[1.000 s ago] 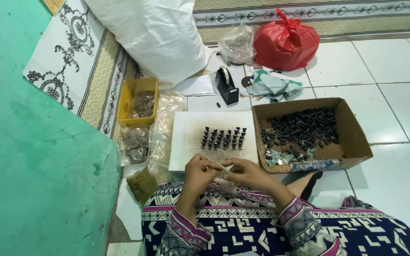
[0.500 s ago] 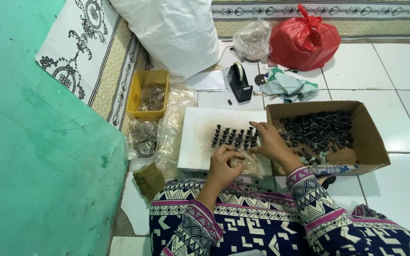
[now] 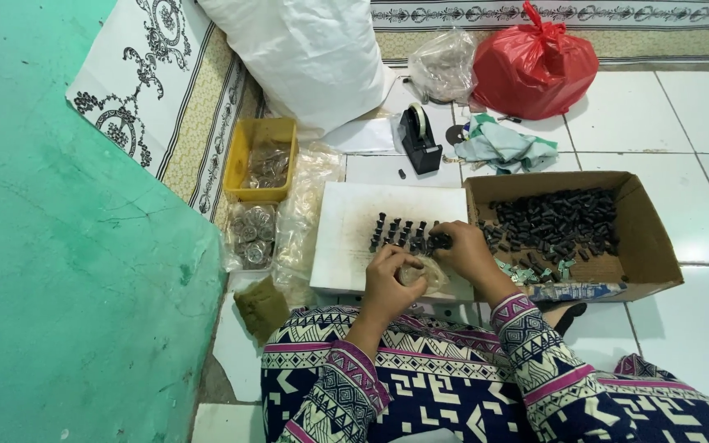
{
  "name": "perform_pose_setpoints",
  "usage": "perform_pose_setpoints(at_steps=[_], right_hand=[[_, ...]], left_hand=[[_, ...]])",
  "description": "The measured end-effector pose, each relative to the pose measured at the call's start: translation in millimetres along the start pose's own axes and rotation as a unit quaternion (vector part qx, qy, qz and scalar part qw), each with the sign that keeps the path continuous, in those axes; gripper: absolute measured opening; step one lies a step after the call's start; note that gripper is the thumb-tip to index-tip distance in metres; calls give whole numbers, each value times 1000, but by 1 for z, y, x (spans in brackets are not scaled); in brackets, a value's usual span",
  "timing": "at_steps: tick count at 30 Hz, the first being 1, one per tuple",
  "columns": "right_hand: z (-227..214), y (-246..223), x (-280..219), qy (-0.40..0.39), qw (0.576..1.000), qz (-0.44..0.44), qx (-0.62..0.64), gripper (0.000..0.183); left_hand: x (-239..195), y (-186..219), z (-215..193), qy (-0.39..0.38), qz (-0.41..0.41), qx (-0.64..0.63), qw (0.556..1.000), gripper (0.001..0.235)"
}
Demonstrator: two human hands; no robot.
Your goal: A person is seen sitting on the floor, manually assembling small metal pins into a template board and sorting them into small plastic bags.
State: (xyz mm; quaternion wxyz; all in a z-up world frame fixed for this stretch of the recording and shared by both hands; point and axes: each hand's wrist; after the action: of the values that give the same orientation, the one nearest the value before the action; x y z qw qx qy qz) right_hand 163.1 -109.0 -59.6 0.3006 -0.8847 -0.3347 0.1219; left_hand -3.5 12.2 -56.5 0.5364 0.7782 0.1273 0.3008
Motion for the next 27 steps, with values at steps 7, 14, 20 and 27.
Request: perform_pose_setpoints(at_steps=[7,14,20,27], right_hand=[[-20,-5,-8,2,993,60,97,42],[-78,-97,-51,-48,946,87,307,51],[-78,-107,-53,-158,972,28,170,46],[-66,-106,-50,-131,990,-12,48,38]], left_hand=[[-1,4,1,11,15,4,1000,19],[-1,4,-1,6,-9,2,1000,21],[0,5,-3,-6,-49,-29,998,29],[-1,12,-2,2,-28,-25,999,34]])
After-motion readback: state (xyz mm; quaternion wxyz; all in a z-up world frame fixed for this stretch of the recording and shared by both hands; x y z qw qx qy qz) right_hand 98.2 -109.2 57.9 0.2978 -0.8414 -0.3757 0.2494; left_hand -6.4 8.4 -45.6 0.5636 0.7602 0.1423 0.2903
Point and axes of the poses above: each hand's wrist, its own x-axis towards the middle knuckle, its own z-axis out of the palm, y = z × x, and after that the axes turned 1 degree about z, right-handed
